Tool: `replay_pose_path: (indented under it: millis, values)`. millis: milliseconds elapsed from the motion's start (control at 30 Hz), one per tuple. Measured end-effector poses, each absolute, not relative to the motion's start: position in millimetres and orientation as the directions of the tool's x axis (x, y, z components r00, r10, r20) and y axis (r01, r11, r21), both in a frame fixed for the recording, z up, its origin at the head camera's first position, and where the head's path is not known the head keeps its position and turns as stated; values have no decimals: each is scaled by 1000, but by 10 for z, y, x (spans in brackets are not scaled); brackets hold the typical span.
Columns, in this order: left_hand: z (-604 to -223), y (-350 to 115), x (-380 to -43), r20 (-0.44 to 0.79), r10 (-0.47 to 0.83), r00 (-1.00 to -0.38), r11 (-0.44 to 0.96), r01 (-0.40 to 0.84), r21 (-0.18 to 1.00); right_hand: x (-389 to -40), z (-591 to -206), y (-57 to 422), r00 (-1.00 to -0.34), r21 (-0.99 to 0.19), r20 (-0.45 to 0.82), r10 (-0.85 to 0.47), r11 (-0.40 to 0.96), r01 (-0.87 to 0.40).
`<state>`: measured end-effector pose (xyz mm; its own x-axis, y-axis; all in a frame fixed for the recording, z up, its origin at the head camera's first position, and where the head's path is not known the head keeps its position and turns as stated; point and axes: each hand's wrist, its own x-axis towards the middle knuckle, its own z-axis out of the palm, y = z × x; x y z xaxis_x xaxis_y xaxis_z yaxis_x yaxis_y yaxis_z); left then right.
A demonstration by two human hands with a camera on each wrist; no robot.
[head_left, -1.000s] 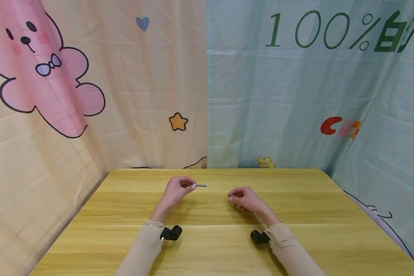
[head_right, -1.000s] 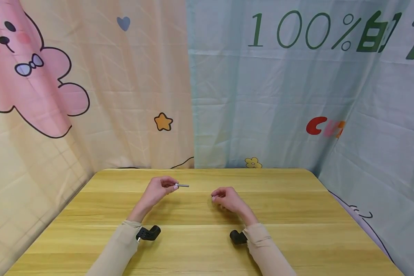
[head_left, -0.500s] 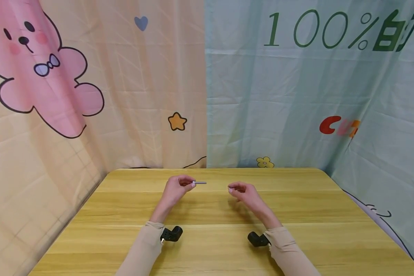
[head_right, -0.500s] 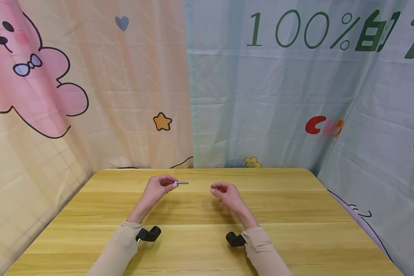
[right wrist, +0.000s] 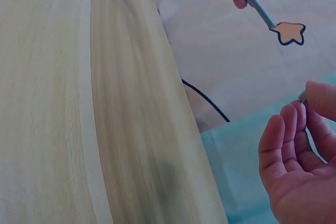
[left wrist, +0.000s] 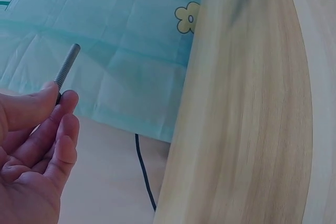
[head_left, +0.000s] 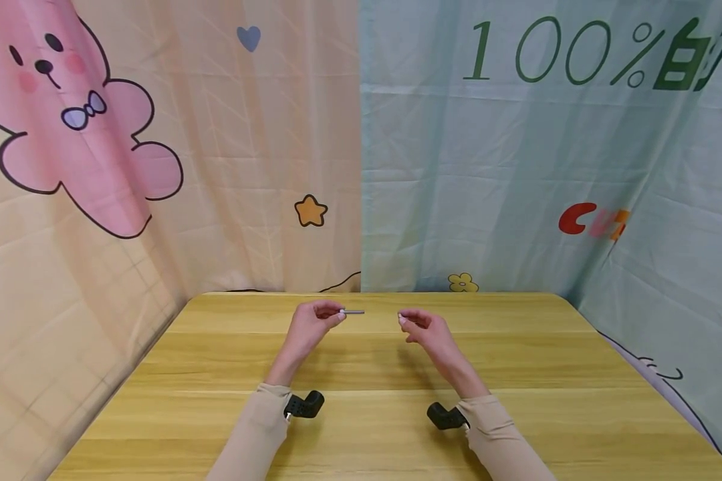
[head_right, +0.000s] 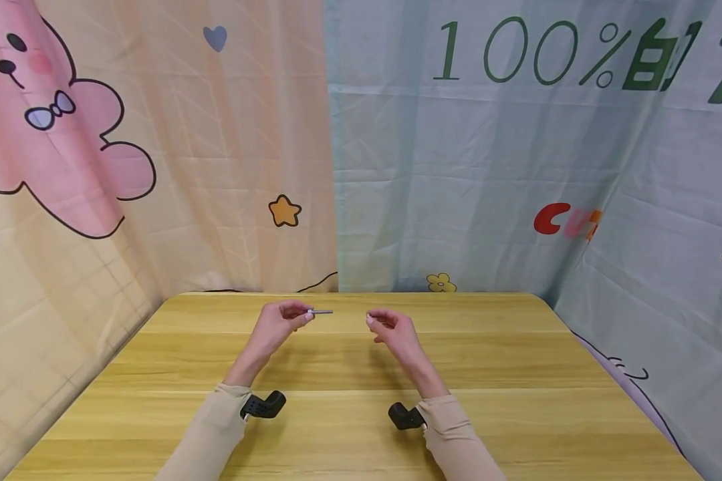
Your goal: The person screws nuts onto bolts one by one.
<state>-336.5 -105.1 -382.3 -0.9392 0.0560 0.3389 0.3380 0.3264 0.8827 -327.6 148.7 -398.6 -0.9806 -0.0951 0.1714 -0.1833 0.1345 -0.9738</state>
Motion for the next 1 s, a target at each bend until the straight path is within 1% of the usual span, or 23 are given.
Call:
replay_pose_path:
  millis: [200,500,1000]
  values:
    - [-3797,-1032,-3368,371,55,-927,322,368,872,-3279,-3956,1479,-977,-975,189,-95,102,-198]
    - [-3740,-958,-3341,363,58,-930,268,365,892,-3276,-3908,1452,-967,-970,234,-97,48,-240]
    - [-3705,-864,-3324,414,91,-906,230,424,876,-3243,-3797,1393,-964,-969,246,-104,-5,-247]
